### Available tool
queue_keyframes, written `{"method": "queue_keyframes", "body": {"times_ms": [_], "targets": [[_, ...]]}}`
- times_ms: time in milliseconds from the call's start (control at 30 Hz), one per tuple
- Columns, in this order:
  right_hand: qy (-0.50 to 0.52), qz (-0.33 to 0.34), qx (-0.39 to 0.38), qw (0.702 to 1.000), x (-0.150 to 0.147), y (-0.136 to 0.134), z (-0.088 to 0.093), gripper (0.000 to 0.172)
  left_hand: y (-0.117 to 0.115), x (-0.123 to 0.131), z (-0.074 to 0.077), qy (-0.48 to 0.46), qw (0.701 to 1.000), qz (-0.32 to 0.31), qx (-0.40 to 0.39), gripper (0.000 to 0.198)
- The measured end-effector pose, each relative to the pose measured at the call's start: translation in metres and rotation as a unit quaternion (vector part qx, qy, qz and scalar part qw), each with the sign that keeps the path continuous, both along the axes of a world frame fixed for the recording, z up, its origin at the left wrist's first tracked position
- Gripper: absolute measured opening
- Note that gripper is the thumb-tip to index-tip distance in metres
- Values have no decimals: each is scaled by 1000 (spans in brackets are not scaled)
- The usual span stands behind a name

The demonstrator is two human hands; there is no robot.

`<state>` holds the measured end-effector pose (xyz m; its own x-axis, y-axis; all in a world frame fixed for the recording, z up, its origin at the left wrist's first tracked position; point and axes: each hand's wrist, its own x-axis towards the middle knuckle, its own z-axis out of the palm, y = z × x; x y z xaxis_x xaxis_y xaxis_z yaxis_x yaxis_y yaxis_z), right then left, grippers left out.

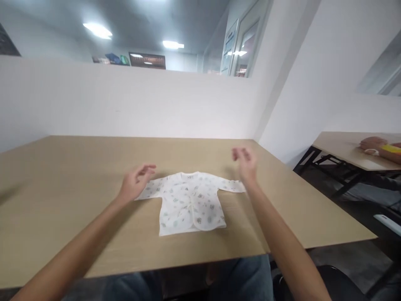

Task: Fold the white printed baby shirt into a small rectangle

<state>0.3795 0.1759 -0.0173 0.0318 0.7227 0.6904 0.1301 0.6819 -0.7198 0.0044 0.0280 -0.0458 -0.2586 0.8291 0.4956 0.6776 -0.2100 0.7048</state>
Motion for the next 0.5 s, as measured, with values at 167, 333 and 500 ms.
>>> {"method": "queue_keyframes", "body": {"times_ms": [167, 333, 500], "targets": [[-175, 21, -19, 984, -15, 13, -69, 25, 22, -29, -72, 52, 993, -1, -102, 59], [-227, 64, -10, 972, -15, 1, -93, 18, 24, -33, -79, 116, 981, -74, -134, 49], [-253, 103, -9, 962, -16, -11, -86, 14, 20, -26, -79, 159, 972, -103, -137, 46]]}}
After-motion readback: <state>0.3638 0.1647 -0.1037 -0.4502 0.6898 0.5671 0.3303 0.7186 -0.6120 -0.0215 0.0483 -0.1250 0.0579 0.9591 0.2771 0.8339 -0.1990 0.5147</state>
